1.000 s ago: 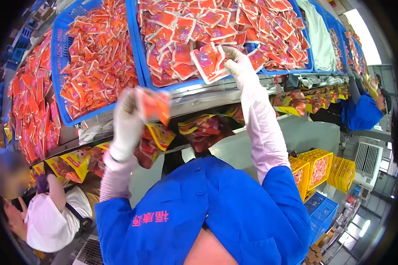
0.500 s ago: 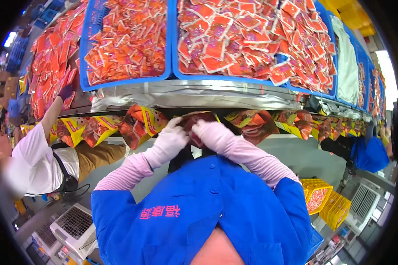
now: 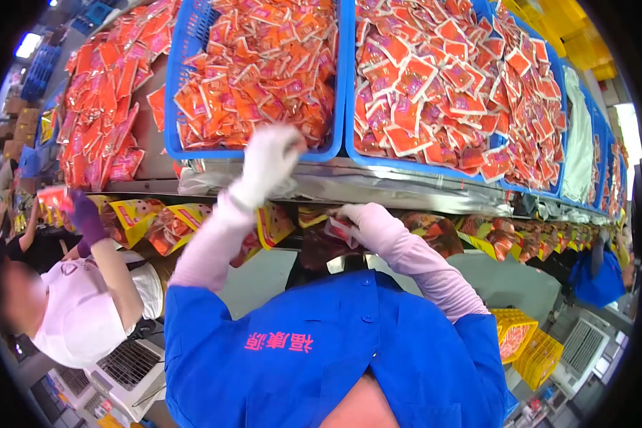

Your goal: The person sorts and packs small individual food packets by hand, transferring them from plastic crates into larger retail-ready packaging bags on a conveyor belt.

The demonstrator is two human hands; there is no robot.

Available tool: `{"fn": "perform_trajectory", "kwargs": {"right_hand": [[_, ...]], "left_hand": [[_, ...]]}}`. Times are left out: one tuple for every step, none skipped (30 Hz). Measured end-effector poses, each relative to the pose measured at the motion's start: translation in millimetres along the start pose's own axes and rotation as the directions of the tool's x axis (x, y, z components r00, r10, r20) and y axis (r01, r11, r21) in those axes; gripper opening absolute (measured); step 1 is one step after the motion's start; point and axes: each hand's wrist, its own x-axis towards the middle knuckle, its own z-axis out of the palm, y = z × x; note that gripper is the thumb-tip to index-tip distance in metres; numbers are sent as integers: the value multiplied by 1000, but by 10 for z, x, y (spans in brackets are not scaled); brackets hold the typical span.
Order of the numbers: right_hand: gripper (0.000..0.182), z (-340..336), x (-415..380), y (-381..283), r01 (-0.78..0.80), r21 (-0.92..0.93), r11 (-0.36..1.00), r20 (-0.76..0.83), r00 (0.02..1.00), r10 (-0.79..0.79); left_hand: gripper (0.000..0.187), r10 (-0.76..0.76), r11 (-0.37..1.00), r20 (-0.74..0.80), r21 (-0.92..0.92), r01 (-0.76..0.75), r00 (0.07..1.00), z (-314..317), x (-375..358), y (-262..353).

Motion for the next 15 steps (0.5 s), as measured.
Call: {"fn": "perform_trajectory", "kwargs": {"right_hand": [[26, 69, 18, 131, 211, -77, 975, -143, 965, -220], [28, 123, 24, 281, 397, -183, 899, -260, 863, -434], [27, 3, -83, 174, 340, -28, 940, -248, 909, -336], [28, -128, -180, 55, 197, 306, 932, -171, 974, -150], [28, -171, -241, 99, 218, 470, 855, -238, 964, -116], [28, -216, -319, 174, 252, 613, 749, -301, 951, -73], [29, -263, -400, 315, 297, 569, 767, -393, 917, -63], [29, -315, -477, 452, 340, 512, 789, -487, 871, -59], [31, -369, -557, 531, 341, 525, 780, -525, 851, -19], [31, -412, -667, 606, 342, 519, 783, -547, 837, -3], [34, -427, -786, 686, 400, 586, 705, -599, 799, 44], [37, -445, -900, 784, 463, 638, 616, -642, 761, 94], [41, -468, -986, 916, 506, 623, 596, -669, 740, 71], [41, -453, -1069, 1042, 512, 624, 590, -676, 732, 80], [40, -439, -1131, 1159, 529, 667, 524, -650, 757, 63]], "left_hand": [[11, 17, 981, -18, 192, -13, 1000, 151, 175, -288], [14, 37, 926, -33, 378, -22, 999, 329, 317, -519], [16, -89, 865, 126, 501, 14, 988, 398, 444, -590], [17, -224, 783, 258, 622, 16, 940, 455, 572, -635], [17, -221, 789, 270, 614, 9, 937, 558, 684, -724], [17, -193, 702, 271, 710, -60, 943, 665, 767, -838], [19, -162, 598, 273, 791, -126, 948, 702, 775, -857], [19, -175, 568, 281, 812, -136, 944, 722, 770, -862], [21, -176, 538, 284, 830, -150, 943, 719, 818, -832], [19, -105, 559, 233, 818, -136, 967, 536, 762, -744], [20, -145, 594, 220, 799, -93, 965, 359, 724, -621], [18, -21, 771, 45, 637, -12, 999, 176, 555, -547], [16, 37, 886, -90, 463, 9, 995, 32, 375, -377], [14, 58, 962, -230, 271, 7, 971, -125, 168, -156], [14, 7, 999, -124, 54, 0, 992, -278, -34, 294]]}}
